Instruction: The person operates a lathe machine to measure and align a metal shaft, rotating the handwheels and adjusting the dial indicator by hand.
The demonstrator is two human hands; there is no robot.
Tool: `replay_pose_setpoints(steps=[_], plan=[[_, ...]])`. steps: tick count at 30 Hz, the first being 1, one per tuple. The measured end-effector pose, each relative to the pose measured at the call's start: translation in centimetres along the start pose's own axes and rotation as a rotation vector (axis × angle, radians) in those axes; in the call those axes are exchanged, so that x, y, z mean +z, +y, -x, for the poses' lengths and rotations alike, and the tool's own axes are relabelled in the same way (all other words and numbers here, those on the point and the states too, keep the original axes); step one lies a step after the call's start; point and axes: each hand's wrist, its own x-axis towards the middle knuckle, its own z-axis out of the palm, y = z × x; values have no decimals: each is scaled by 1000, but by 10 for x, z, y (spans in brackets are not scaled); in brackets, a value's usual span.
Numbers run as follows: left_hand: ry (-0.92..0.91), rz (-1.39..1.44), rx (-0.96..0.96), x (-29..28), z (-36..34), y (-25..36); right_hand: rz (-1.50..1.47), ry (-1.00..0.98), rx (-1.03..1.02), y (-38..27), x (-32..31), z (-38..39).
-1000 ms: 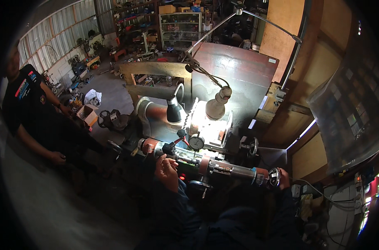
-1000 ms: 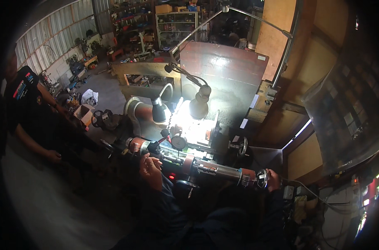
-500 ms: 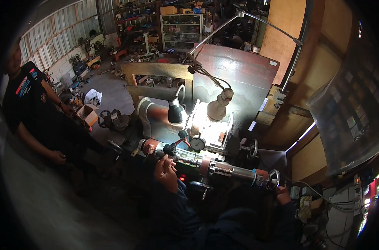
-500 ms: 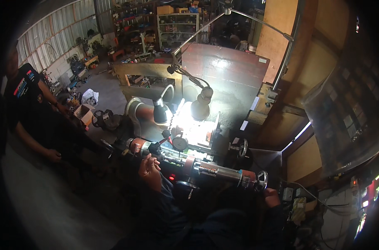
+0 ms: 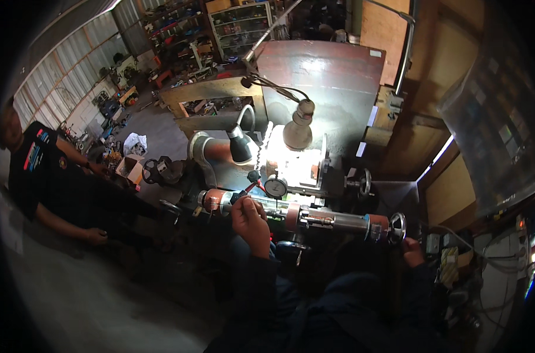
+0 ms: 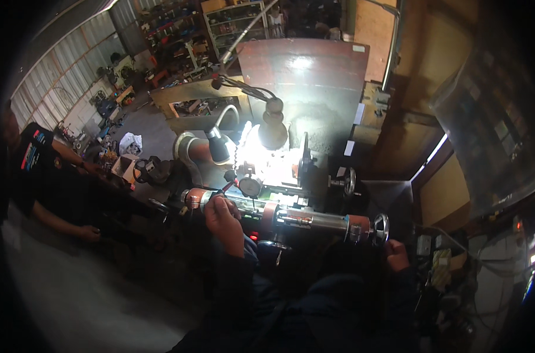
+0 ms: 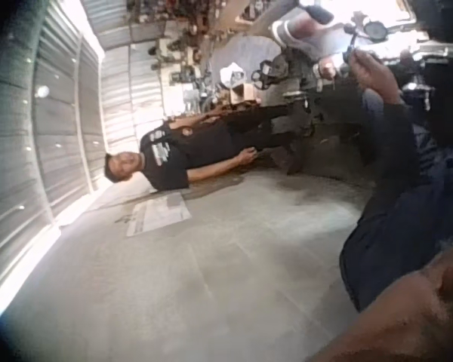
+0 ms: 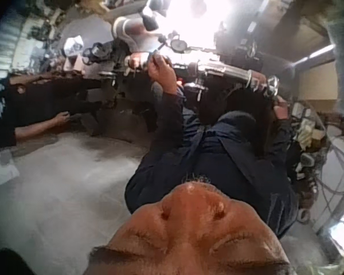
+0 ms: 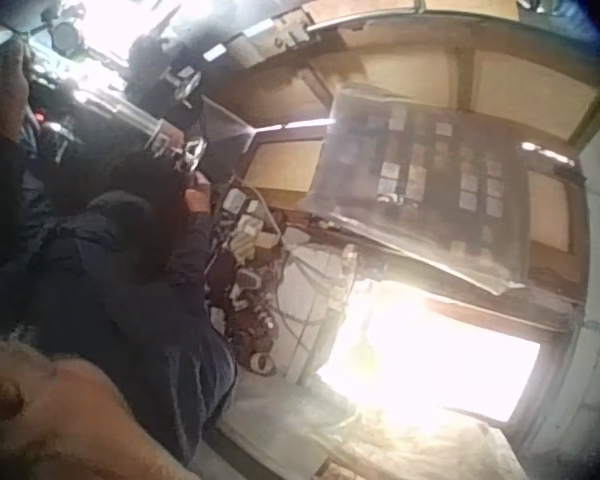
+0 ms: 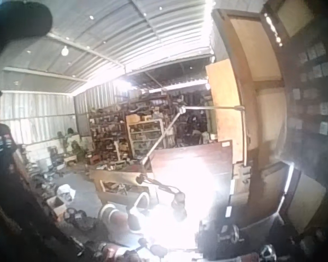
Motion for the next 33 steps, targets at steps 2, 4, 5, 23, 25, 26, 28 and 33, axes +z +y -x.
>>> replay_pose_setpoints(steps=[2,4,5,23,25,26,28,33], plan=[[6,-17,-17,7,4,-1,-81,-43,98,9,6,-1],[0,-1,-29,9,8,-2,-208,-75,172,18,16,-4],[13,-19,-40,9,10,-2,-222,-72,190,23,21,-4],[-8,-644,337,16,28,11,-448,-19,281,17,31,-5],[-54,-795,393,15,31,21,-474,-115,399,18,30,-5],[-83,-922,439,16,32,24,-459,-125,407,19,29,-4],[-204,-877,448,14,25,29,-360,-97,362,18,29,-5],[-414,-631,304,-2,10,30,-449,-96,341,16,28,-5]])
